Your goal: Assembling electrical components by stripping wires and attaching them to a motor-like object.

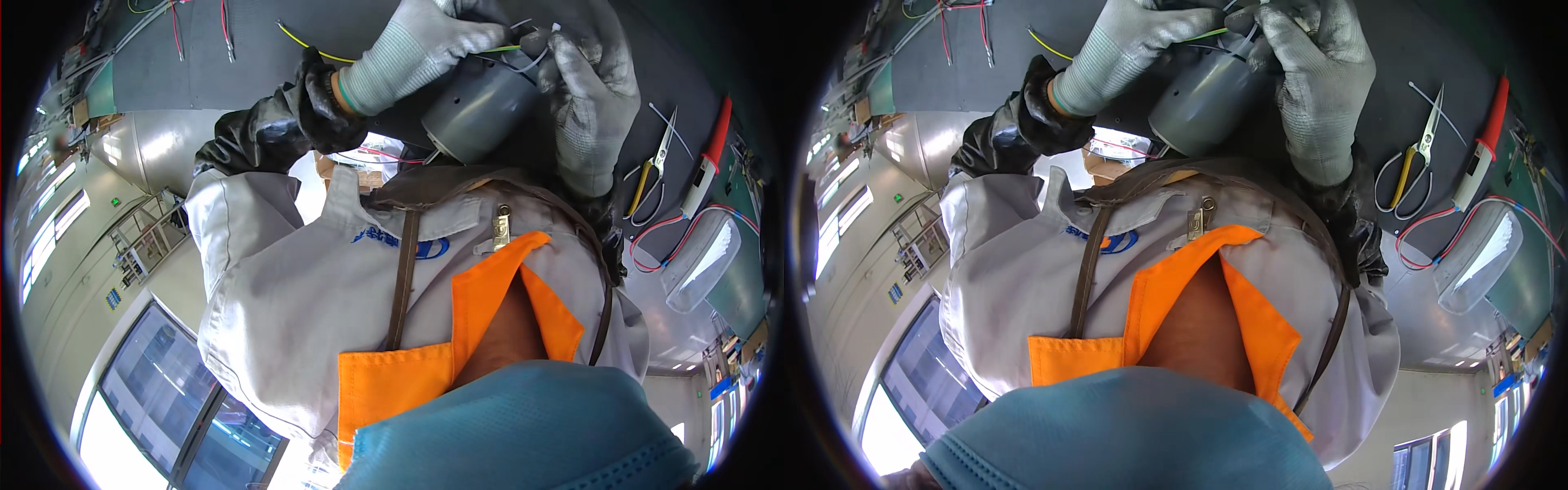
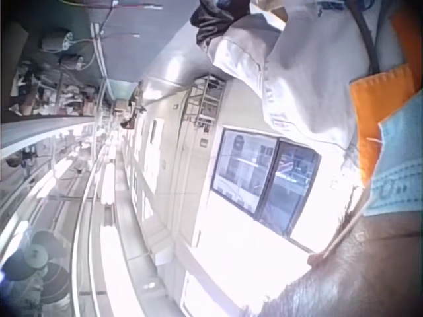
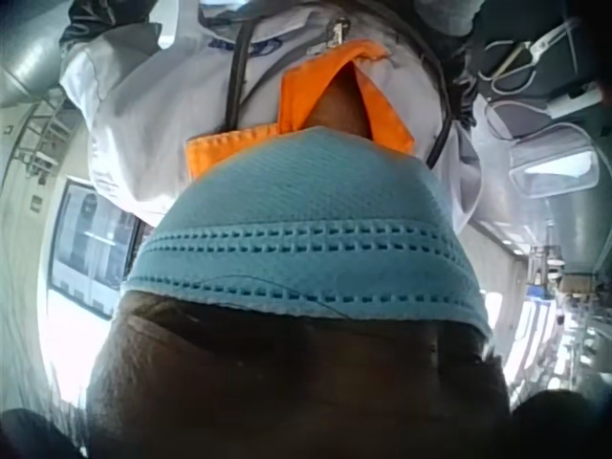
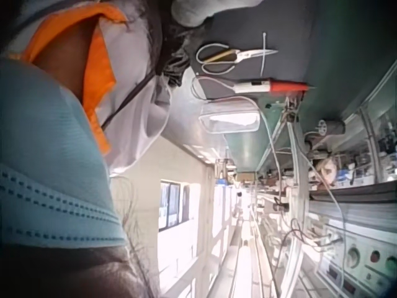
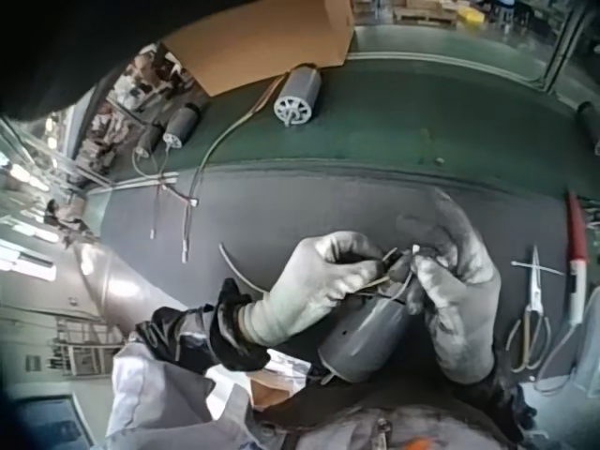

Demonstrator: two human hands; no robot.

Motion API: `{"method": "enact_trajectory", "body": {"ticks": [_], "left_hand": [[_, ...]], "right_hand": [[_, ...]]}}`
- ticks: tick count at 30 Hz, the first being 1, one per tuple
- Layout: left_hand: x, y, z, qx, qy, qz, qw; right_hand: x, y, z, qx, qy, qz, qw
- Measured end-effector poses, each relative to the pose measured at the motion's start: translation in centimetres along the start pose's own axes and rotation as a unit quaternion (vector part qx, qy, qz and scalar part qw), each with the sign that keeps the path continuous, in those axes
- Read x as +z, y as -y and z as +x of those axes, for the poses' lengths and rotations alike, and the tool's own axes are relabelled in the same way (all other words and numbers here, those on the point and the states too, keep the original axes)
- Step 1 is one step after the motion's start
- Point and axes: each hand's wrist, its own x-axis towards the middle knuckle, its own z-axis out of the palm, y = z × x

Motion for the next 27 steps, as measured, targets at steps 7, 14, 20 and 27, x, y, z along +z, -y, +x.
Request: {"method": "enact_trajectory", "body": {"ticks": [7,14,20,27], "left_hand": [[1.1,0.1,-0.1,0.003,-0.01,0.043,0.999],[3.0,-0.7,0.2,0.055,-0.022,0.111,0.992],[3.3,0.4,0.8,0.034,0.009,-0.024,0.999],[3.8,-0.7,0.6,-0.027,-0.012,0.044,0.999]], "right_hand": [[1.7,2.6,-0.3,0.058,-0.017,-0.101,0.993],[-1.0,4.8,1.4,0.131,0.078,-0.089,0.984],[-1.6,3.5,0.4,0.135,0.052,-0.051,0.988],[-2.5,2.1,-0.6,0.035,0.02,0.003,0.999]]}}
